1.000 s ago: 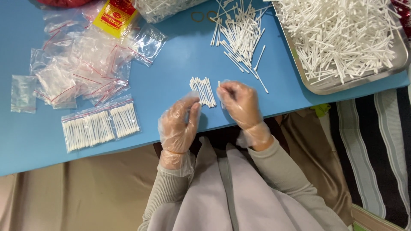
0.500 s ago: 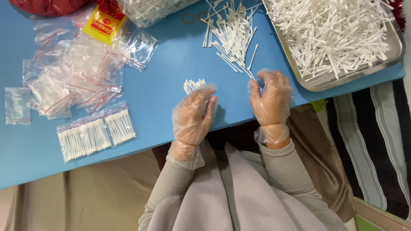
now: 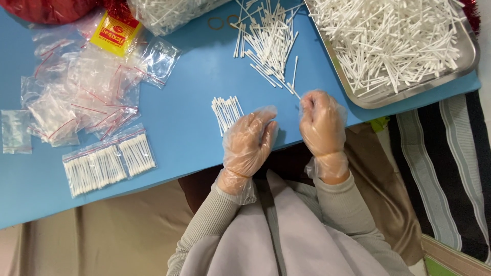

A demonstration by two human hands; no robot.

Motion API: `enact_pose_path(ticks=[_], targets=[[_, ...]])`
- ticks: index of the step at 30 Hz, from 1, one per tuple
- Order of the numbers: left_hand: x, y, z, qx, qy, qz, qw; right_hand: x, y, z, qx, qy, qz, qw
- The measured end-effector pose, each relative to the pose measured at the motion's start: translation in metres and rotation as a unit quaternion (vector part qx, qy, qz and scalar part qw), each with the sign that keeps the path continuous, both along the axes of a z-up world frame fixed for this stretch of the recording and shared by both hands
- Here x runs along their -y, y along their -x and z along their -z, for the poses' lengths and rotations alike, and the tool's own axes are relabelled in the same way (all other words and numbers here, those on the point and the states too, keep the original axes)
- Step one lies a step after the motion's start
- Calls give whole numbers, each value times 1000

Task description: The person picks up cotton swabs one by one from a tray and places them into a small plastic bag.

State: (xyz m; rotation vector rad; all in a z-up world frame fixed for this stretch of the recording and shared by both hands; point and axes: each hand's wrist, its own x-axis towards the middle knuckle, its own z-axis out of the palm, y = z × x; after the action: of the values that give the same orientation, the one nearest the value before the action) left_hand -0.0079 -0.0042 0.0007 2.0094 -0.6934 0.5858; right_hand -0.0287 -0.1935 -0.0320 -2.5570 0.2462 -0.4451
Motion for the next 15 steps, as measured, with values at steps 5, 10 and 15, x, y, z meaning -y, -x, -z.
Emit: enact_pose_path(ticks=[5, 10, 15], targets=[[-5, 1, -15, -58, 77, 28, 995, -19, 19, -41, 79, -109, -72, 988], [-10, 6, -21, -113, 131, 39, 984, -38, 29, -65, 107, -184, -121, 970], [-22, 14, -10, -202, 261, 78, 941, -56, 34, -88, 164, -217, -172, 947]])
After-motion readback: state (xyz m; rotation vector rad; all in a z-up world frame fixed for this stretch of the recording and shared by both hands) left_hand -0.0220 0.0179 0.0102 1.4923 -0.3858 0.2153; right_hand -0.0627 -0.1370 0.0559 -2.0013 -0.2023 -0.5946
